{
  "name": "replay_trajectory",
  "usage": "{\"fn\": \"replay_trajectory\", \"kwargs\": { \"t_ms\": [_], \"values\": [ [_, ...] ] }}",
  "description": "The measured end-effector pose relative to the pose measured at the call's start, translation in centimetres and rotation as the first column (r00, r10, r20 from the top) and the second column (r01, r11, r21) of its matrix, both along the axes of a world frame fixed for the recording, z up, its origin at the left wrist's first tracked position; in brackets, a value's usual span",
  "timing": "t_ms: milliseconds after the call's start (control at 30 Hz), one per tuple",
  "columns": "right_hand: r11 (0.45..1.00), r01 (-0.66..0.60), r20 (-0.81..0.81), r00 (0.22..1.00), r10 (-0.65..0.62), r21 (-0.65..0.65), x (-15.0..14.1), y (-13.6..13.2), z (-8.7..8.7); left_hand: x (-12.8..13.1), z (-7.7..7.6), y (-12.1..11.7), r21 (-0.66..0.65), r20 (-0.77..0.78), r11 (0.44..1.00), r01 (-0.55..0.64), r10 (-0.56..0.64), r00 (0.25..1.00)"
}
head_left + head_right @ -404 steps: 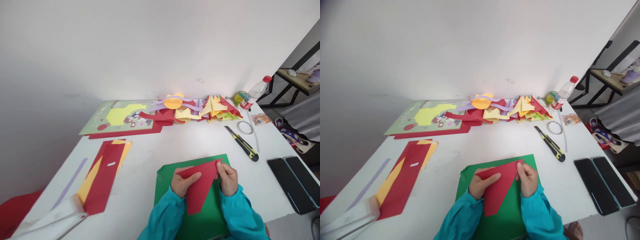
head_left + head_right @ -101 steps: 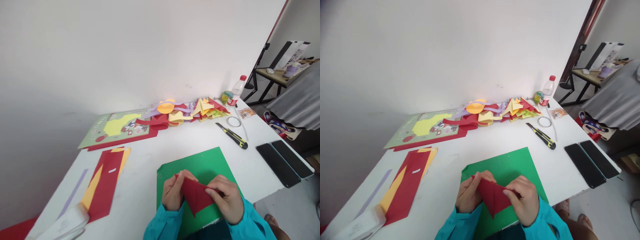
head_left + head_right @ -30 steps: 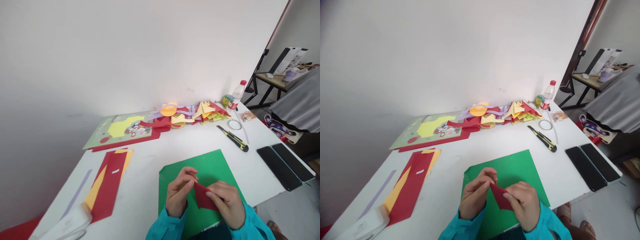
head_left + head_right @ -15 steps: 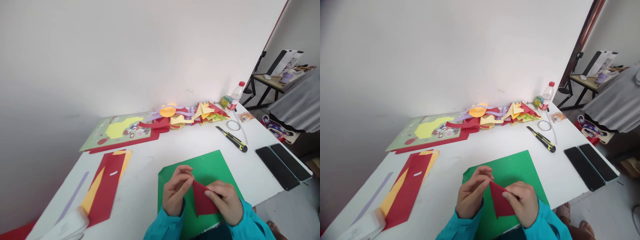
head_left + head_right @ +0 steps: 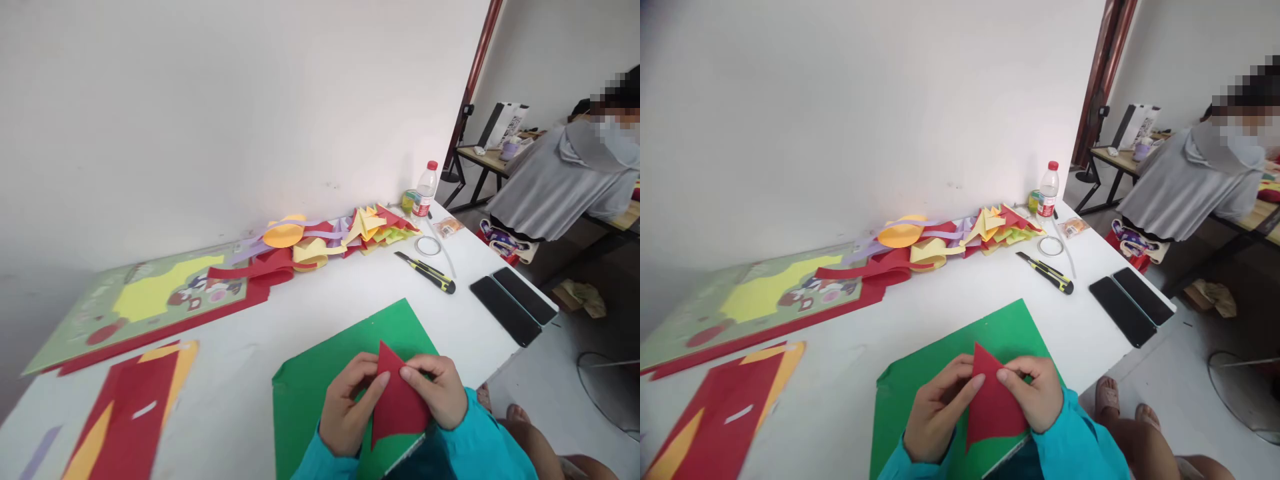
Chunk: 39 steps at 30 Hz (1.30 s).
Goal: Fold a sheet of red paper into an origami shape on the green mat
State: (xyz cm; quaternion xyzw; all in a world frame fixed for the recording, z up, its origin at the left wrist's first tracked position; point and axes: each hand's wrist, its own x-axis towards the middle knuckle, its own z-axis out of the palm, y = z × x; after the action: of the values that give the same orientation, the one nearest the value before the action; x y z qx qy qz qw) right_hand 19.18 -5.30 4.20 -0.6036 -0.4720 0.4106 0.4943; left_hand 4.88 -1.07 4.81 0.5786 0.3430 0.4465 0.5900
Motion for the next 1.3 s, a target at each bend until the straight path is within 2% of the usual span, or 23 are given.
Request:
{"fn": "replay_trajectory", "kwargs": {
  "t_ms": [67, 133, 300, 467, 567, 633, 700, 800, 900, 1000, 1100, 1167, 1233, 1300],
  "values": [
    [0.999, 0.040, -0.031, 0.999, -0.040, -0.008, 0.2, -0.2, -0.4, 0.3, -0.2, -0.1, -0.011, -0.025, 0.998, 0.064, -0.065, 0.998],
    [1.000, 0.019, -0.034, 0.999, -0.019, -0.007, 0.2, -0.2, -0.4, 0.3, -0.4, -0.2, -0.029, -0.025, 0.999, 0.040, -0.040, 0.999],
    [0.991, -0.133, 0.037, 0.990, 0.133, 0.015, 0.0, 0.2, -0.2, -1.1, 0.6, 0.0, -0.052, 0.022, 0.988, -0.146, 0.148, 0.989],
    [0.999, -0.049, -0.001, 0.999, 0.049, 0.009, 0.2, 0.4, -1.1, -3.4, 1.8, 0.6, -0.070, 0.034, 0.931, -0.358, 0.361, 0.932],
    [1.000, -0.002, -0.060, 0.998, 0.002, 0.001, 0.1, 0.6, -1.3, -3.8, 1.7, 0.6, -0.069, 0.047, 0.911, -0.406, 0.409, 0.911],
    [1.000, 0.018, -0.041, 0.999, -0.017, 0.021, -0.1, 0.9, -1.2, -3.6, 1.4, 0.5, -0.058, 0.053, 0.922, -0.382, 0.385, 0.921],
    [1.000, -0.020, -0.003, 1.000, 0.020, 0.025, -0.3, 1.1, -1.1, -3.2, 1.1, 0.4, -0.045, 0.056, 0.936, -0.348, 0.351, 0.935],
    [0.993, -0.109, -0.002, 0.994, 0.109, -0.034, -0.6, 1.1, -1.1, -2.8, 0.6, 0.3, -0.007, 0.043, 0.943, -0.332, 0.332, 0.942],
    [0.992, -0.110, -0.035, 0.994, 0.108, -0.069, -0.7, 0.9, -1.7, -2.8, 0.1, 0.3, -0.004, 0.032, 0.945, -0.327, 0.327, 0.945],
    [0.985, -0.135, -0.132, 0.984, 0.120, -0.111, -0.7, 0.9, -2.5, -3.1, 0.1, 0.3, -0.020, 0.032, 0.961, -0.277, 0.278, 0.960],
    [0.959, -0.208, -0.307, 0.941, 0.143, -0.191, -1.0, 1.0, -3.2, -3.3, 0.8, 0.5, 0.009, 0.060, 0.985, -0.170, 0.169, 0.984],
    [0.943, -0.252, -0.347, 0.923, 0.167, -0.217, -1.3, 1.0, -3.3, -3.3, 1.2, 0.5, 0.018, 0.111, 0.994, -0.108, 0.105, 0.988],
    [0.933, -0.302, -0.247, 0.936, 0.251, -0.194, -1.3, 1.1, -3.1, -3.2, 1.4, 0.5, 0.012, 0.173, 0.998, -0.057, 0.054, 0.983],
    [0.926, -0.357, -0.059, 0.934, 0.352, -0.125, -1.1, 1.2, -2.4, -3.0, 1.4, 0.4, 0.016, 0.197, 1.000, -0.021, 0.017, 0.980]
  ]
}}
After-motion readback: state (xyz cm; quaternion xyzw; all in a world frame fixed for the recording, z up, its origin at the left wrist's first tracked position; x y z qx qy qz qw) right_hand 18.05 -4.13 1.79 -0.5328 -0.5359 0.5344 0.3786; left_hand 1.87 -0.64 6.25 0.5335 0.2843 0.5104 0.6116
